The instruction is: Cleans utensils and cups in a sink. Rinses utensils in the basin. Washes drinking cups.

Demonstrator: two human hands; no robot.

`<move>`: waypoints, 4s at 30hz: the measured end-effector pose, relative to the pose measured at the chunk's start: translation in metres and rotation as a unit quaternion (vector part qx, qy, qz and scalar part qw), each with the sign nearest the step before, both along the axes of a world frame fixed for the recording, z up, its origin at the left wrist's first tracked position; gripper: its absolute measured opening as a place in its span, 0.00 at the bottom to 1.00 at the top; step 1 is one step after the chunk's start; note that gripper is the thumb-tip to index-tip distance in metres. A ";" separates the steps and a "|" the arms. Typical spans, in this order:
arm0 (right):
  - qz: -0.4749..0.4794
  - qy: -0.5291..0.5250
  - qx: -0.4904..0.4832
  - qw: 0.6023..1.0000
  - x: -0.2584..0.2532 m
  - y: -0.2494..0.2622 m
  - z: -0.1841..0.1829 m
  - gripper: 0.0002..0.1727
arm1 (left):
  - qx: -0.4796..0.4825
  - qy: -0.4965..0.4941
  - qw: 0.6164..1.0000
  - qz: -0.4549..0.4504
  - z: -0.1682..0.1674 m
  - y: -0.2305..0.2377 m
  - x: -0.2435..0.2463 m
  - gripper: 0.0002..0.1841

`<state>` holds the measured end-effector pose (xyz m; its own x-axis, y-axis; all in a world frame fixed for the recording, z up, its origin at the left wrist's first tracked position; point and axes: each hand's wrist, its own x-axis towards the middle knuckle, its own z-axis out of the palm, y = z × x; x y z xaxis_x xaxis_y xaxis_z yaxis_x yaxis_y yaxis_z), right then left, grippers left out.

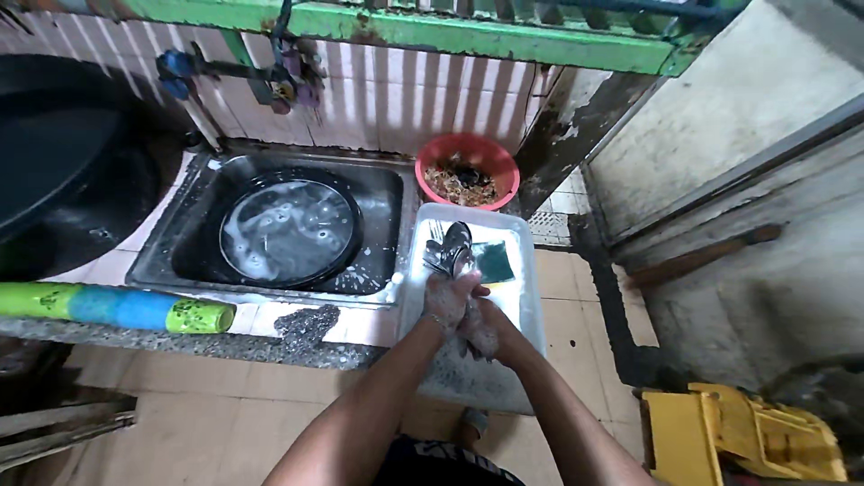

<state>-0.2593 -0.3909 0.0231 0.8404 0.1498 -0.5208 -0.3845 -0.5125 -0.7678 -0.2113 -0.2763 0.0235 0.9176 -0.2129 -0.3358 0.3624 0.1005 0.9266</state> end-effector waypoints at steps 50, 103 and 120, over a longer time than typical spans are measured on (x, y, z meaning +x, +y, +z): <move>-0.331 -0.091 0.430 0.835 0.162 0.146 0.022 0.14 | 0.052 0.105 0.988 0.099 0.041 0.154 0.089 0.17; -0.281 -0.039 0.040 0.958 0.248 0.319 -0.027 0.43 | 0.052 0.130 0.990 0.002 -0.006 0.361 0.140 0.16; -0.327 -0.003 0.355 0.876 0.207 0.336 -0.026 0.24 | 0.043 0.159 0.980 -0.109 0.004 0.363 0.147 0.17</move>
<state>-0.0518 -0.0550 -0.0027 0.8697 -0.0808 -0.4869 -0.4126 0.4224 -0.8071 -0.0639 0.0865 0.0275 0.6986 -0.3510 -0.6235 0.6392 -0.0854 0.7643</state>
